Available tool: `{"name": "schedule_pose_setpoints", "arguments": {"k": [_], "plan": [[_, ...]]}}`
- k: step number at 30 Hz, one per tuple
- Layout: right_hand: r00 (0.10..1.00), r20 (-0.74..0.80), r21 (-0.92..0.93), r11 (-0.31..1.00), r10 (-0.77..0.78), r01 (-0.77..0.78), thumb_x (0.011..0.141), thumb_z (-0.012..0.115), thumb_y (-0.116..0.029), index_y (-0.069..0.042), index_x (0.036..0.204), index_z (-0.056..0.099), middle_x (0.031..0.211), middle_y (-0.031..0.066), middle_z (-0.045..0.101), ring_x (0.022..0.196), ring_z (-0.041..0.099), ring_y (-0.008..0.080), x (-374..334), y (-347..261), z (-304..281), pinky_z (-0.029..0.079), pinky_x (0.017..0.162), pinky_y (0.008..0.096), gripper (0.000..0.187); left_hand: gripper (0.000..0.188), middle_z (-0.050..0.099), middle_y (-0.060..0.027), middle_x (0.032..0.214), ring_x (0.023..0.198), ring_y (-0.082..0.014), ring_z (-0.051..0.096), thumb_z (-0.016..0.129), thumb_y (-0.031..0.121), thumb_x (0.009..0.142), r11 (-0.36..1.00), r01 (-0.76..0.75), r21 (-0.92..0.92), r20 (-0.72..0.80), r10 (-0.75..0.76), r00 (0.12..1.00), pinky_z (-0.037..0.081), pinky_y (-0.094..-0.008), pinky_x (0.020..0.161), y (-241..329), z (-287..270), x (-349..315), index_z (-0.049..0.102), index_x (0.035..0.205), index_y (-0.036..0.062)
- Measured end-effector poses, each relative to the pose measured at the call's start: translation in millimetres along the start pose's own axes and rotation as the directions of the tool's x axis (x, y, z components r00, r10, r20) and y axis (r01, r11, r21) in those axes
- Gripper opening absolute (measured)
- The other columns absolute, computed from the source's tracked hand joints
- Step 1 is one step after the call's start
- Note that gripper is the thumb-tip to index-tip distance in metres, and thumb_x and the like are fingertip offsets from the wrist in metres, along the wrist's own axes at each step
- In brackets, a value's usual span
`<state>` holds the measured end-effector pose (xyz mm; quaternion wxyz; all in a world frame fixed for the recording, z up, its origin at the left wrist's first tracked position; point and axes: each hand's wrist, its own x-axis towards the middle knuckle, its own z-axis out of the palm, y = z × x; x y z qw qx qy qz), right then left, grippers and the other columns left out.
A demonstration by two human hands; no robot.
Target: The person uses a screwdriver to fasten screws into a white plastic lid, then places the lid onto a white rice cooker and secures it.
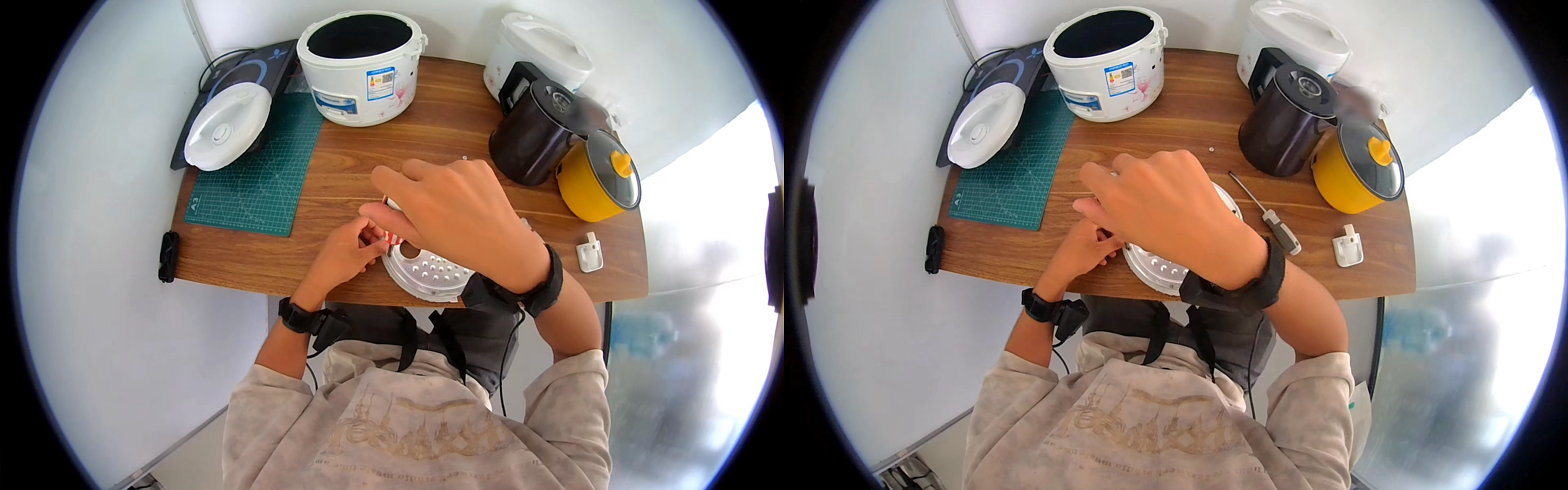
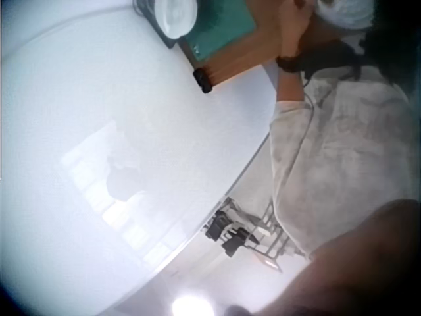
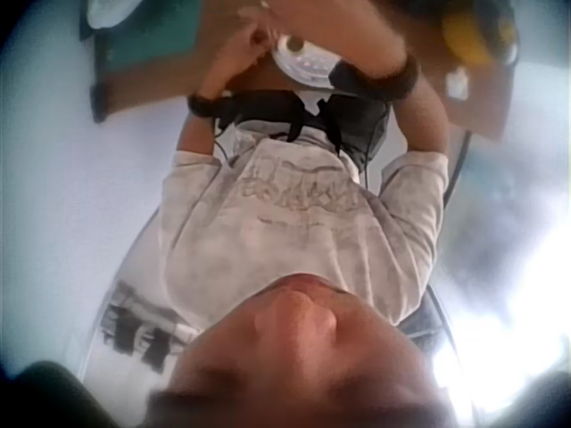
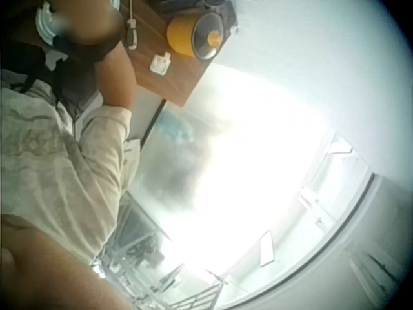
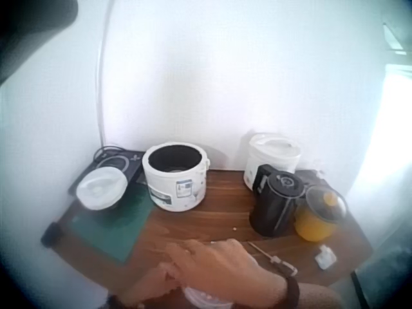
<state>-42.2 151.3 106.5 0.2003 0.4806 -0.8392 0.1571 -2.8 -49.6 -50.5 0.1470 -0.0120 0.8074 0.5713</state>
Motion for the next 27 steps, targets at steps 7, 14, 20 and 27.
{"name": "schedule_pose_setpoints", "arguments": {"k": [7, 14, 20, 27], "plan": [[0.999, -0.01, -0.017, 0.999, 0.042, -0.042, 0.089, 0.068, -0.032, -0.005, 0.074, 0.058, 0.052, 0.0099, 0.056, 0.045, 0.059, 0.026, -1, -10, -6, 0.044, 0.044, 0.0357, 0.032, 0.015, 0.065, -0.0015, 0.09, 0.075, -0.0089, 0.063, 0.068, 0.011, 0.096, 0.998, 0.056, -0.041, 0.074, -0.053, 0.996, 0.053, -0.0226, 0.061, 26, -13, -2, 0.062, 0.106, 0.0029], [0.999, -0.031, -0.009, 1.0, -0.006, 0.006, 0.089, 0.066, -0.032, -0.006, 0.079, 0.06, 0.05, 0.0079, 0.055, 0.042, 0.055, 0.0261, -4, -16, -7, 0.04, 0.041, 0.0369, 0.029, 0.023, 0.061, -0.0038, 0.114, 0.107, -0.0152, 0.062, 0.073, 0.005, 0.091, 0.897, -0.368, -0.246, -0.006, 0.379, 0.926, 0.051, -0.0308, 0.089, 82, -14, -42, 0.063, 0.112, 0.0041], [1.0, -0.023, -0.183, 0.983, -0.02, 0.015, 0.092, 0.065, -0.043, -0.005, 0.078, 0.062, 0.048, 0.007, 0.054, 0.041, 0.055, 0.0249, 1, -18, -2, 0.041, 0.042, 0.0338, 0.041, 0.033, 0.065, -0.0098, 0.115, 0.105, -0.025, 0.065, 0.078, 0.004, 0.085, 0.866, -0.486, 0.119, -0.002, 0.489, 0.872, 0.051, -0.033, 0.089, 76, -8, -38, 0.064, 0.115, 0.0025], [0.996, 0.073, 0.207, 0.978, -0.046, 0.03, 0.085, 0.071, -0.02, -0.006, 0.105, 0.062, 0.096, 0.0103, 0.064, 0.077, 0.067, 0.0272, -5, -19, -25, 0.052, 0.058, 0.0375, 0.026, 0.035, 0.072, -0.0112, 0.111, 0.099, -0.0215, 0.069, 0.078, 0.005, 0.088, 0.92, -0.391, 0.037, -0.052, 0.392, 0.918, 0.053, -0.0338, 0.09, 82, -13, -41, 0.064, 0.119, -0.0003]]}}
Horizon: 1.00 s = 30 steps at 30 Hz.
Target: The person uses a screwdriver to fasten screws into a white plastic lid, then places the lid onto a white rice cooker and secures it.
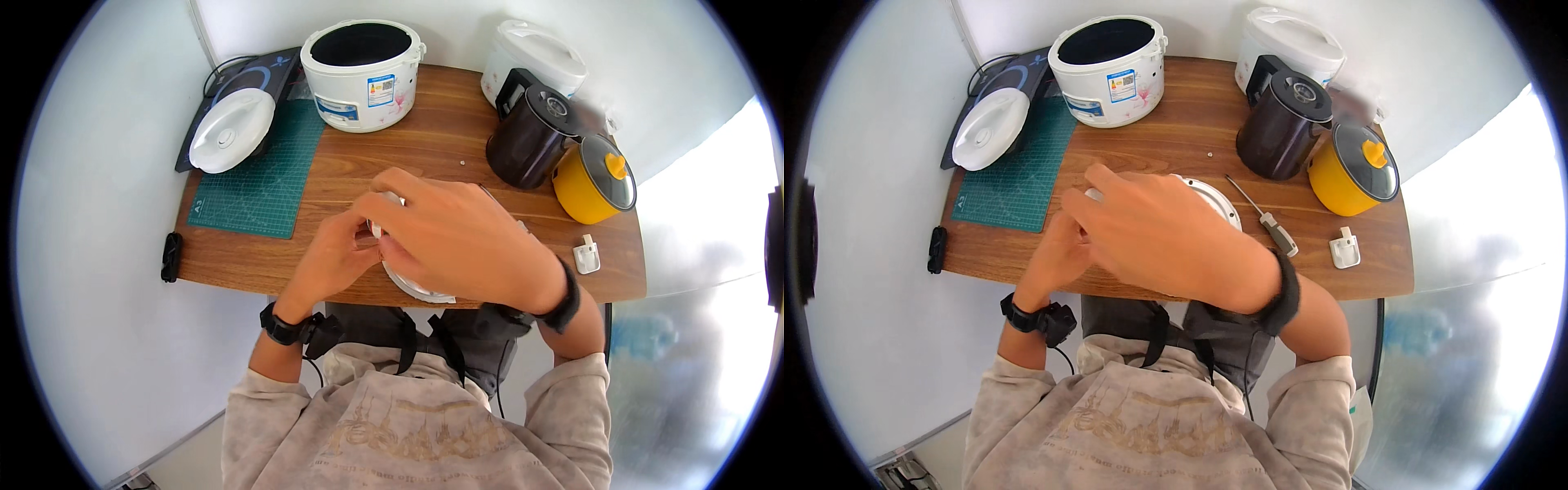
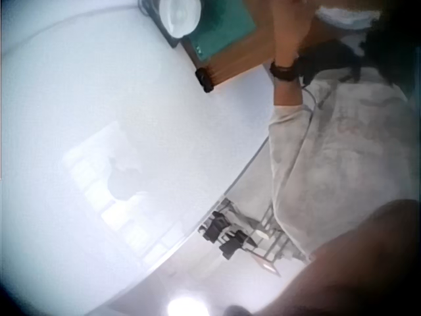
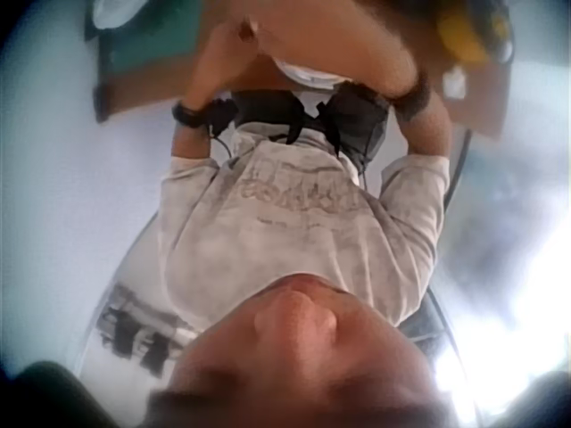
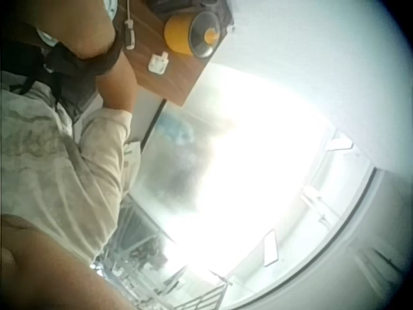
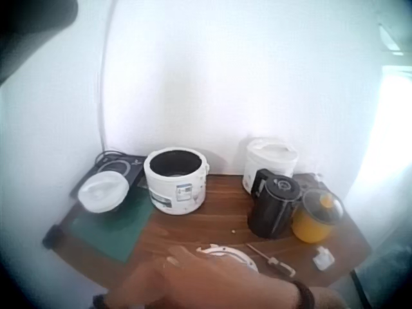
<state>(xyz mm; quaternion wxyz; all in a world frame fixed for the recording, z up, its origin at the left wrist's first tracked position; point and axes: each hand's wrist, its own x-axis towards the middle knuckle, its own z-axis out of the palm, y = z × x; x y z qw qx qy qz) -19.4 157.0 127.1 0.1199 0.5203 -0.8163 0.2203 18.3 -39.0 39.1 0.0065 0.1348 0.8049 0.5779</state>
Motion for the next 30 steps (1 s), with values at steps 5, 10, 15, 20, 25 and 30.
{"name": "schedule_pose_setpoints", "arguments": {"k": [5, 10, 15, 20, 25, 30], "plan": [[0.986, 0.165, 0.045, 0.998, 0.03, -0.038, 0.082, 0.068, -0.003, -0.006, 0.114, 0.061, 0.101, 0.0101, 0.062, 0.082, 0.066, 0.0306, -6, 5, -13, 0.054, 0.065, 0.0372, 0.033, 0.037, 0.071, -0.0115, 0.115, 0.104, -0.0158, 0.067, 0.077, 0.006, 0.09, 0.983, 0.163, -0.086, 0.138, -0.15, 0.979, 0.053, -0.0328, 0.095, 2, -2, 2, 0.063, 0.123, -0.001], [0.995, 0.079, -0.098, 0.994, 0.063, -0.055, 0.087, 0.07, -0.019, -0.004, 0.101, 0.065, 0.09, 0.0112, 0.066, 0.076, 0.066, 0.0307, -8, 9, -15, 0.052, 0.061, 0.0372, 0.021, 0.038, 0.069, -0.0099, 0.119, 0.106, -0.0152, 0.064, 0.08, 0.01, 0.089, 0.998, 0.038, 0.045, 0.22, -0.047, 0.974, 0.053, -0.0325, 0.093, -6, -2, 7, 0.063, 0.122, 0.0004], [0.989, 0.032, -0.255, 0.958, 0.143, -0.13, 0.092, 0.067, -0.033, -0.006, 0.074, 0.068, 0.067, 0.0086, 0.065, 0.059, 0.066, 0.0276, -2, -2, -6, 0.048, 0.05, 0.036, 0.033, 0.041, 0.066, -0.0086, 0.115, 0.102, -0.0151, 0.064, 0.083, 0.012, 0.086, 0.989, 0.12, 0.081, 0.252, -0.137, 0.958, 0.054, -0.0317, 0.088, -31, 5, 1, 0.062, 0.12, 0.0026], [0.98, -0.191, -0.369, 0.922, 0.052, -0.121, 0.089, 0.069, -0.044, -0.009, 0.051, 0.059, 0.048, 0.0063, 0.055, 0.041, 0.053, 0.0249, 5, 12, 14, 0.037, 0.039, 0.0341, 0.053, 0.042, 0.067, -0.0081, 0.108, 0.097, -0.015, 0.066, 0.083, 0.011, 0.085, 0.987, 0.055, -0.154, 0.111, -0.038, 0.993, 0.055, -0.0313, 0.083, -39, 8, 3, 0.061, 0.12, 0.0027], [0.981, -0.103, -0.339, 0.922, 0.162, -0.188, 0.091, 0.067, -0.036, -0.007, 0.07, 0.066, 0.062, 0.0071, 0.061, 0.054, 0.063, 0.026, 0, 11, 13, 0.045, 0.046, 0.0355, 0.036, 0.036, 0.068, -0.0061, 0.104, 0.095, -0.0146, 0.067, 0.08, 0.007, 0.087, 0.985, 0.103, -0.135, 0.115, -0.088, 0.989, 0.055, -0.0308, 0.084, -25, 6, 3, 0.061, 0.117, 0.0008], [0.995, -0.026, -0.014, 0.995, 0.099, -0.099, 0.089, 0.069, -0.026, -0.003, 0.096, 0.064, 0.09, 0.0129, 0.064, 0.072, 0.068, 0.0298, -4, 1, 10, 0.053, 0.058, 0.0398, 0.024, 0.033, 0.067, -0.0059, 0.105, 0.096, -0.0115, 0.065, 0.074, -0.003, 0.088, 0.996, 0.048, -0.073, 0.044, -0.045, 0.998, 0.055, -0.029, 0.086, -32, 4, 1, 0.061, 0.118, -0.0014]]}}
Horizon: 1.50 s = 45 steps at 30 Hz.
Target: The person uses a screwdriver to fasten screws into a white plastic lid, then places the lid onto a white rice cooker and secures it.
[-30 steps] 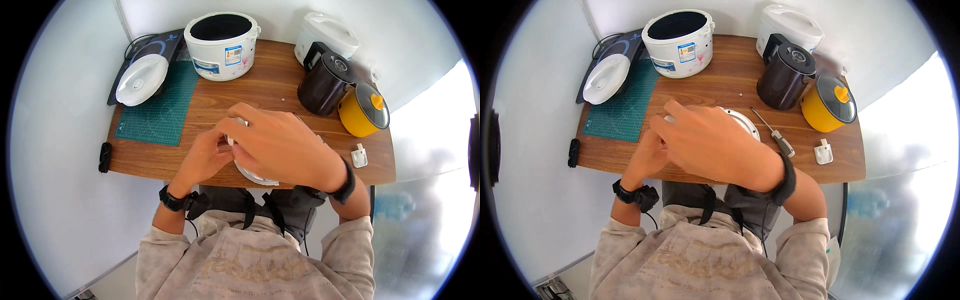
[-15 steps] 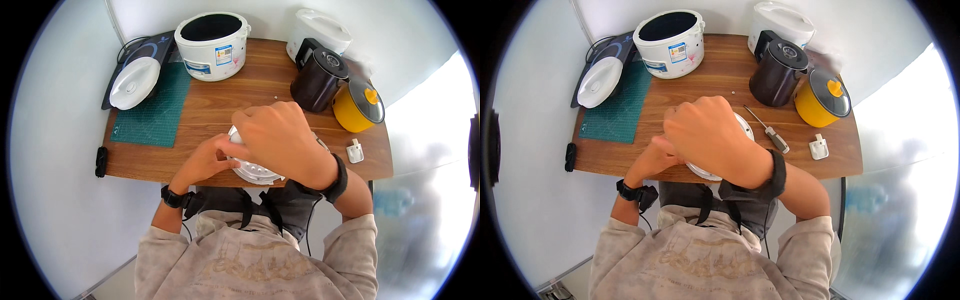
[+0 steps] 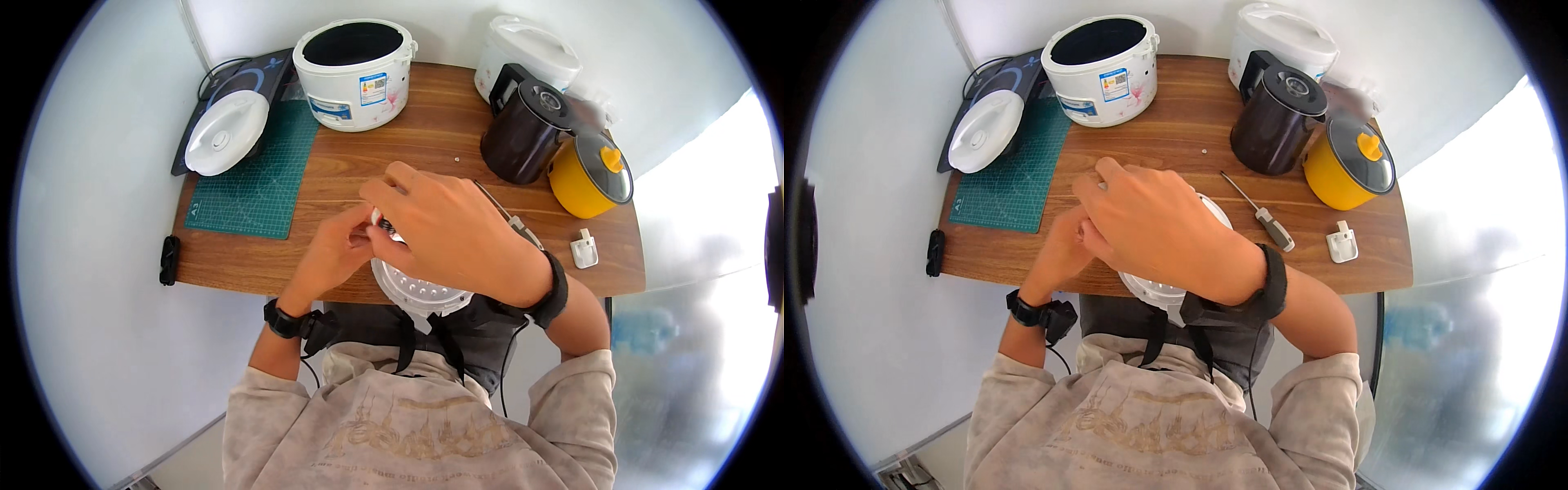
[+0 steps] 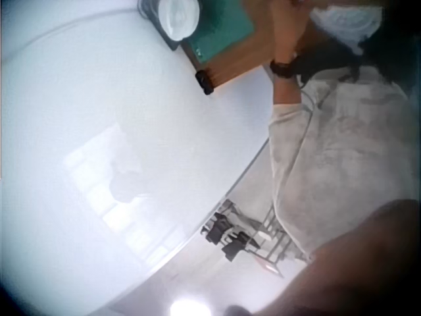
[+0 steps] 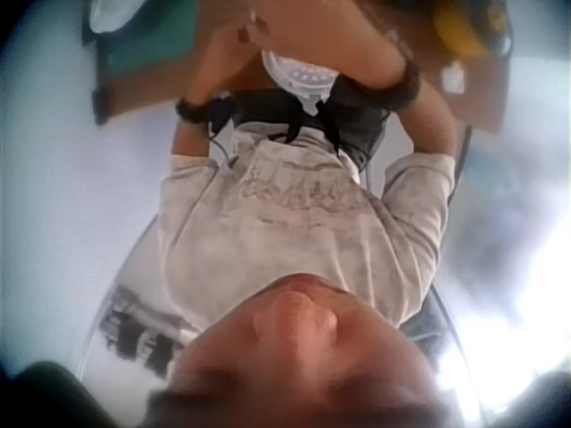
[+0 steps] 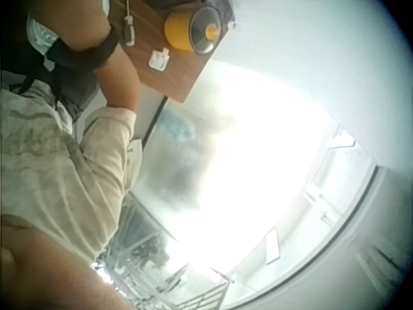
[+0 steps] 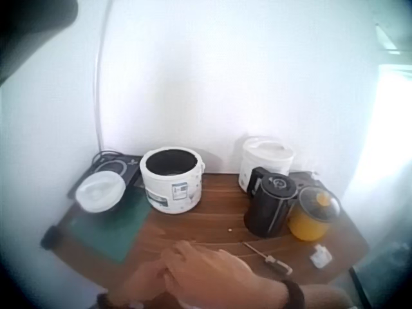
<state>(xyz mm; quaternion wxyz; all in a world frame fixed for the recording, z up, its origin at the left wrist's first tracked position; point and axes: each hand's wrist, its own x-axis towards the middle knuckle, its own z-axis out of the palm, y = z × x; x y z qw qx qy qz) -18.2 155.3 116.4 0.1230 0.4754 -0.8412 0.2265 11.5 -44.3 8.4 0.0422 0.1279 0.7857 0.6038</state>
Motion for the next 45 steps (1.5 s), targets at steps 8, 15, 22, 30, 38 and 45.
{"name": "schedule_pose_setpoints", "arguments": {"k": [8, 15, 22, 30, 38, 45], "plan": [[0.993, 0.019, 0.061, 0.991, -0.12, 0.119, 0.085, 0.065, -0.006, 0.002, 0.098, 0.058, 0.094, 0.0172, 0.063, 0.081, 0.067, 0.0353, -2, 16, -7, 0.055, 0.07, 0.0414, 0.016, 0.036, 0.065, -0.0073, 0.102, 0.092, -0.0127, 0.063, 0.078, 0.0, 0.085, 0.994, 0.077, -0.073, -0.061, -0.081, 0.995, 0.055, -0.0292, 0.083, 5, 1, 11, 0.06, 0.116, -0.0016], [0.98, 0.134, 0.043, 0.989, -0.146, 0.142, 0.082, 0.07, -0.008, 0.002, 0.092, 0.06, 0.089, 0.0166, 0.063, 0.085, 0.066, 0.0352, 7, 22, -15, 0.054, 0.069, 0.0409, 0.017, 0.049, 0.061, -0.0091, 0.097, 0.081, -0.0205, 0.059, 0.088, 0.021, 0.077, 0.937, 0.249, 0.246, -0.037, -0.248, 0.968, 0.052, -0.0349, 0.076, -33, 5, -1, 0.061, 0.113, 0.0008], [0.995, 0.061, -0.187, 0.978, -0.082, 0.093, 0.09, 0.069, -0.03, -0.002, 0.083, 0.063, 0.069, 0.0109, 0.064, 0.061, 0.064, 0.0275, 20, 12, -5, 0.049, 0.054, 0.038, 0.03, 0.055, 0.062, -0.0114, 0.101, 0.084, -0.0236, 0.059, 0.087, 0.025, 0.078, 0.939, 0.213, 0.269, 0.024, -0.228, 0.973, 0.051, -0.036, 0.076, -55, 4, -3, 0.061, 0.12, 0.0019], [1.0, -0.017, -0.387, 0.922, 0.005, -0.012, 0.089, 0.07, -0.025, -0.007, 0.074, 0.064, 0.072, 0.0098, 0.059, 0.052, 0.061, 0.0233, 27, 17, 18, 0.042, 0.041, 0.0387, 0.025, 0.068, 0.062, -0.0135, 0.104, 0.089, -0.0264, 0.06, 0.086, 0.028, 0.079, 0.94, 0.202, 0.274, 0.043, -0.221, 0.974, 0.051, -0.0381, 0.082, -43, 3, -1, 0.055, 0.136, 0.004], [0.997, -0.003, 0.188, 0.979, -0.075, 0.074, 0.092, 0.068, -0.022, -0.003, 0.101, 0.059, 0.097, 0.0177, 0.056, 0.069, 0.063, 0.0359, 27, 24, 15, 0.055, 0.061, 0.0436, 0.023, 0.063, 0.063, -0.0118, 0.104, 0.089, -0.0253, 0.059, 0.086, 0.023, 0.079, 0.931, 0.253, 0.263, 0.063, -0.278, 0.958, 0.052, -0.0364, 0.082, -44, 1, 1, 0.057, 0.132, 0.0038], [0.989, 0.059, 0.316, 0.942, -0.133, 0.108, 0.085, 0.078, -0.021, -0.004, 0.107, 0.065, 0.099, 0.0137, 0.067, 0.082, 0.066, 0.0332, 23, 48, 2, 0.054, 0.073, 0.04, 0.03, 0.063, 0.061, -0.0104, 0.104, 0.086, -0.0225, 0.059, 0.086, 0.025, 0.08, 0.936, 0.194, 0.294, 0.033, -0.213, 0.977, 0.052, -0.0351, 0.079, -40, 3, 1, 0.056, 0.132, 0.0046]]}}
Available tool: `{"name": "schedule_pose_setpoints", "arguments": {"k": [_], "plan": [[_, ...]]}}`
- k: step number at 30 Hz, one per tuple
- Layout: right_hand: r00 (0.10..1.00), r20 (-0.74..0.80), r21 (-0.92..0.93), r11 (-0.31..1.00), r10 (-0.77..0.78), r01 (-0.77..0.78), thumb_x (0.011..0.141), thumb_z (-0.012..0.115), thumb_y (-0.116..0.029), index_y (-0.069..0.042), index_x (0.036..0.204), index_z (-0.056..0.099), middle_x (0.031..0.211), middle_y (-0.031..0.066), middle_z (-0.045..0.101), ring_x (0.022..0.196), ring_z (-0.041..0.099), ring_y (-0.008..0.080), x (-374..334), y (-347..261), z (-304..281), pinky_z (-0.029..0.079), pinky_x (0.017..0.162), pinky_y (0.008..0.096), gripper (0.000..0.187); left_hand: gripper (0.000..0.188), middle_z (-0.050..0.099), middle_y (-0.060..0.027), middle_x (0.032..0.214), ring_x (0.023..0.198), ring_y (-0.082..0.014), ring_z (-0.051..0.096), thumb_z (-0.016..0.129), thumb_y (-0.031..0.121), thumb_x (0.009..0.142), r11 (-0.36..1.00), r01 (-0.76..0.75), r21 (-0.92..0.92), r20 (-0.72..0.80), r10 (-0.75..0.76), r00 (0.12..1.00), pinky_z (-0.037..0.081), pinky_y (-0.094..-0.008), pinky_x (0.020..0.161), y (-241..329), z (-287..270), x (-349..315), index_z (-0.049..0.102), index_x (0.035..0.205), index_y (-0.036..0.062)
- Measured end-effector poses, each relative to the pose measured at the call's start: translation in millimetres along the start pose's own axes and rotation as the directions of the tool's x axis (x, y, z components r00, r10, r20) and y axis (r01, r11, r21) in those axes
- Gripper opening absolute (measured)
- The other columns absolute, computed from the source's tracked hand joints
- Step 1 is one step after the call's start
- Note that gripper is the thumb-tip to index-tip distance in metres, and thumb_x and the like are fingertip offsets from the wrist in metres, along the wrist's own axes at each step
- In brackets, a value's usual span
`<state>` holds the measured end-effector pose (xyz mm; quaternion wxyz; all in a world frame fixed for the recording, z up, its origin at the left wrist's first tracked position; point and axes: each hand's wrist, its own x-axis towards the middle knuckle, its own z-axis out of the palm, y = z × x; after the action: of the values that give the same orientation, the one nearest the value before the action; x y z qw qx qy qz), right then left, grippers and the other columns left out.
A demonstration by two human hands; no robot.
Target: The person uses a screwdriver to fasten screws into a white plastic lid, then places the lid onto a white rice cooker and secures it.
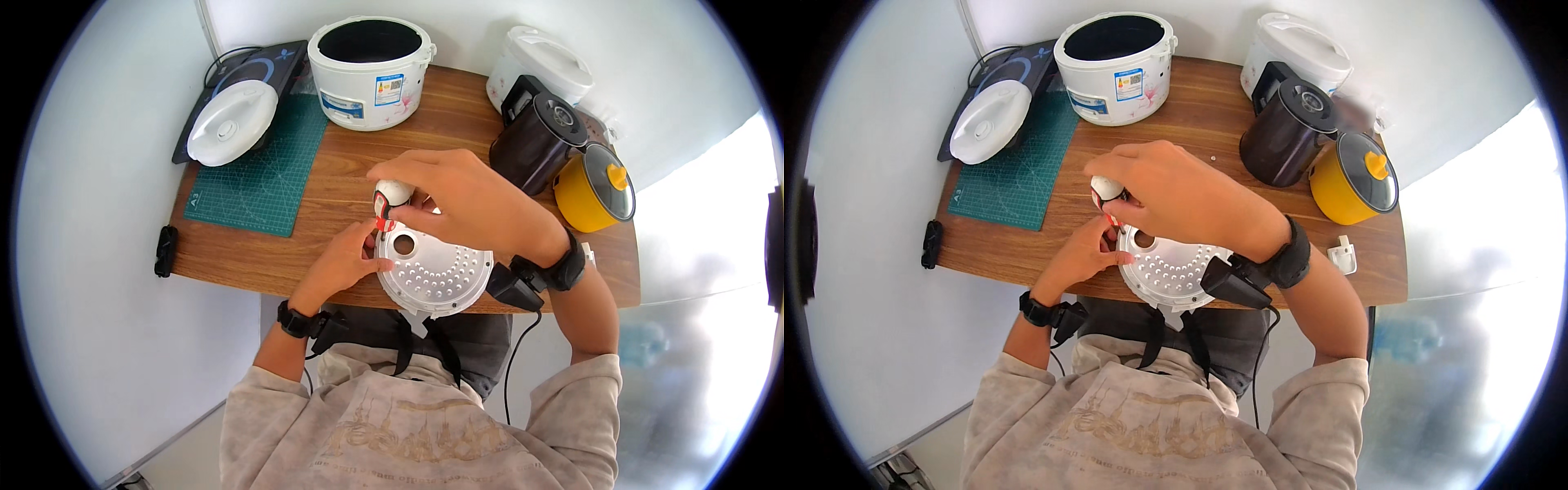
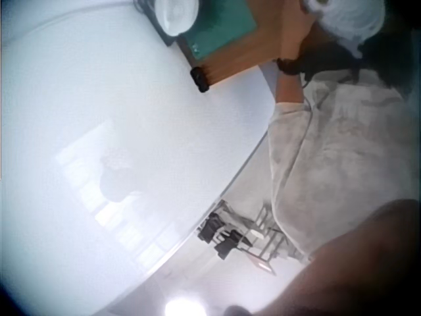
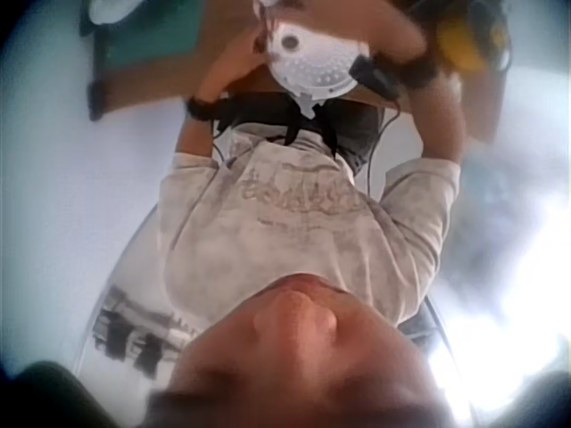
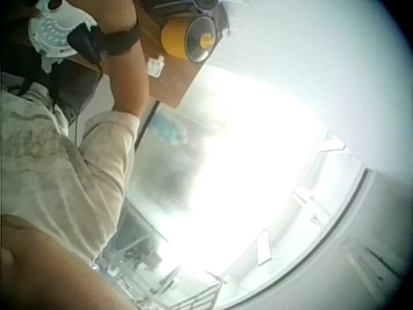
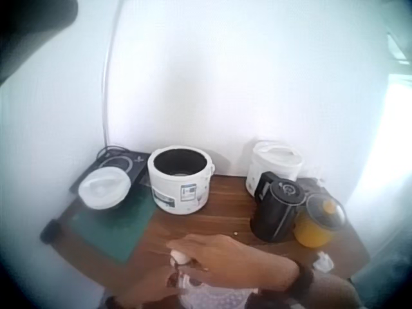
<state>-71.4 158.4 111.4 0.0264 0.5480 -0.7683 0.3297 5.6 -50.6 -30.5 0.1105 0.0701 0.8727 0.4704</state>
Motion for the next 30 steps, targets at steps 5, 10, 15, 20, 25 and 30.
{"name": "schedule_pose_setpoints", "arguments": {"k": [5, 10, 15, 20, 25, 30], "plan": [[0.998, 0.044, -0.328, 0.944, 0.044, -0.027, 0.089, 0.068, -0.027, -0.002, 0.092, 0.065, 0.085, 0.0143, 0.068, 0.075, 0.067, 0.0334, 7, -9, -10, 0.052, 0.065, 0.044, 0.026, 0.068, 0.06, -0.0115, 0.105, 0.088, -0.0225, 0.059, 0.086, 0.027, 0.08, 0.999, 0.004, -0.054, 0.008, -0.003, 1.0, 0.052, -0.0349, 0.079, -5, 1, -1, 0.054, 0.136, 0.0052], [0.984, -0.03, -0.627, 0.763, 0.175, -0.155, 0.091, 0.068, -0.036, -0.004, 0.086, 0.063, 0.077, 0.0142, 0.065, 0.052, 0.062, 0.0275, 12, -7, 9, 0.047, 0.047, 0.0412, 0.033, 0.069, 0.057, -0.0088, 0.101, 0.08, -0.0179, 0.056, 0.087, 0.032, 0.081, 0.999, -0.01, -0.047, -0.002, 0.01, 1.0, 0.051, -0.0313, 0.074, -5, 2, -1, 0.055, 0.133, 0.0017], [0.985, -0.142, -0.506, 0.848, 0.097, -0.157, 0.093, 0.07, -0.036, -0.006, 0.095, 0.059, 0.092, 0.0129, 0.062, 0.061, 0.064, 0.0294, 13, -6, 23, 0.05, 0.053, 0.0407, 0.031, 0.073, 0.06, -0.0145, 0.107, 0.092, -0.0245, 0.062, 0.086, 0.03, 0.081, 0.999, 0.008, -0.045, 0.042, -0.007, 0.999, 0.053, -0.0356, 0.08, -7, -1, 2, 0.051, 0.141, 0.006], [0.994, 0.007, -0.167, 0.98, 0.113, -0.111, 0.09, 0.074, -0.024, -0.007, 0.102, 0.059, 0.114, 0.0125, 0.056, 0.073, 0.067, 0.0295, 5, -18, 13, 0.055, 0.063, 0.0371, 0.025, 0.074, 0.06, -0.014, 0.104, 0.091, -0.0246, 0.061, 0.086, 0.03, 0.08, 0.998, -0.009, -0.064, 0.033, 0.011, 0.999, 0.053, -0.0356, 0.079, -19, 4, 3, 0.05, 0.14, 0.0051], [0.995, -0.034, -0.126, 0.987, 0.097, -0.101, 0.09, 0.074, -0.024, -0.004, 0.111, 0.061, 0.105, 0.0139, 0.061, 0.077, 0.067, 0.0326, -8, -19, 5, 0.055, 0.066, 0.0374, 0.031, 0.071, 0.059, -0.0128, 0.103, 0.09, -0.0259, 0.06, 0.086, 0.028, 0.079, 0.999, -0.038, -0.008, -0.004, 0.038, 0.999, 0.052, -0.0373, 0.08, -14, 4, 2, 0.052, 0.137, 0.0058], [0.991, -0.067, -0.213, 0.968, 0.118, -0.13, 0.091, 0.074, -0.03, -0.001, 0.102, 0.061, 0.088, 0.0139, 0.066, 0.07, 0.065, 0.0318, -6, -11, 4, 0.053, 0.061, 0.0374, 0.034, 0.067, 0.06, -0.0119, 0.103, 0.091, -0.0264, 0.059, 0.086, 0.026, 0.079, 1.0, -0.004, -0.01, 0.004, 0.004, 1.0, 0.051, -0.0381, 0.081, -6, 1, 0, 0.054, 0.136, 0.0095]]}}
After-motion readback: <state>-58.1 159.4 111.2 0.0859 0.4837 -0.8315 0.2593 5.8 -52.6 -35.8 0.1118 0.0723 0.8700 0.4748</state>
